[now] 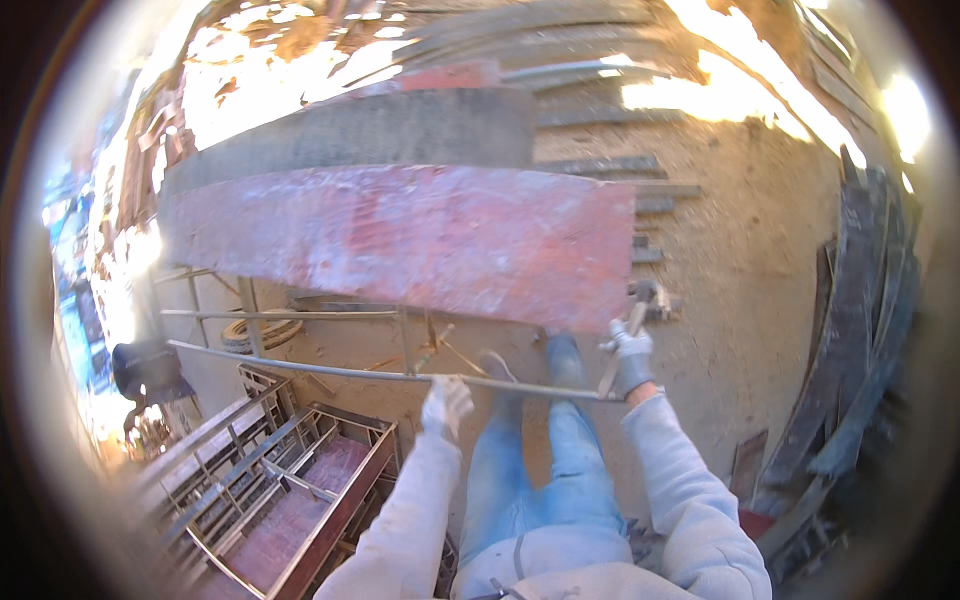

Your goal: The person repeatedly hammers nails into several flat wooden boards using a claw hammer. They pick up boards, position them on a metal frame, and strike nails along the edges. The boards are handled one at a time and placed back on the frame after hammering.

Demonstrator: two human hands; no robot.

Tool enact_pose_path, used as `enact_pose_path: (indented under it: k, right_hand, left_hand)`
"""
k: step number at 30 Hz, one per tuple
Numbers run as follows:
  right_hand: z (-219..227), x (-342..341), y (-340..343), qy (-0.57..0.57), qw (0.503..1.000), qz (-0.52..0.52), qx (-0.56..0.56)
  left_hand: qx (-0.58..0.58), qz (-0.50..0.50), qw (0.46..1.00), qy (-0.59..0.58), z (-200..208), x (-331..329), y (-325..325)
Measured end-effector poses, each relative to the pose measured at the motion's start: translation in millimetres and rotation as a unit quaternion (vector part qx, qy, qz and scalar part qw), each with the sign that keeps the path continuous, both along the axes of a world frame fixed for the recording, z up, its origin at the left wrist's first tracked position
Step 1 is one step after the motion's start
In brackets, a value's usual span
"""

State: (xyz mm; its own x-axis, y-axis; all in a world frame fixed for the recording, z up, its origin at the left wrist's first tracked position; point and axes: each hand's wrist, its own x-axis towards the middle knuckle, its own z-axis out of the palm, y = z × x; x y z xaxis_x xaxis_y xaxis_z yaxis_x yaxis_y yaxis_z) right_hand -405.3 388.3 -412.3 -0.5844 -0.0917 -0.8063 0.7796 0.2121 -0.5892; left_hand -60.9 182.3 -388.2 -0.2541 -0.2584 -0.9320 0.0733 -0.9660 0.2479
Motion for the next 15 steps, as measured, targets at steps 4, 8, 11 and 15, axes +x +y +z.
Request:
enact_pose_path:
  k: [4,8,11,15]
  right_hand:
    - [21,80,33,-0.049,0.997,0.009,0.067]
    - [47,111,50,-0.058,0.987,0.039,0.146]
    - [81,122,58,-0.014,0.942,0.118,0.312]
    - [120,127,45,0.077,0.988,0.005,0.134]
  left_hand:
    - [-0.050,0.080,0.993,-0.074,-37,-45,-59]
    - [-0.068,0.182,0.972,-0.131,-67,-69,-71]
    - [-0.056,0.181,0.975,-0.119,-83,-61,-47]
    - [-0.017,0.123,0.987,-0.102,-100,-49,1]
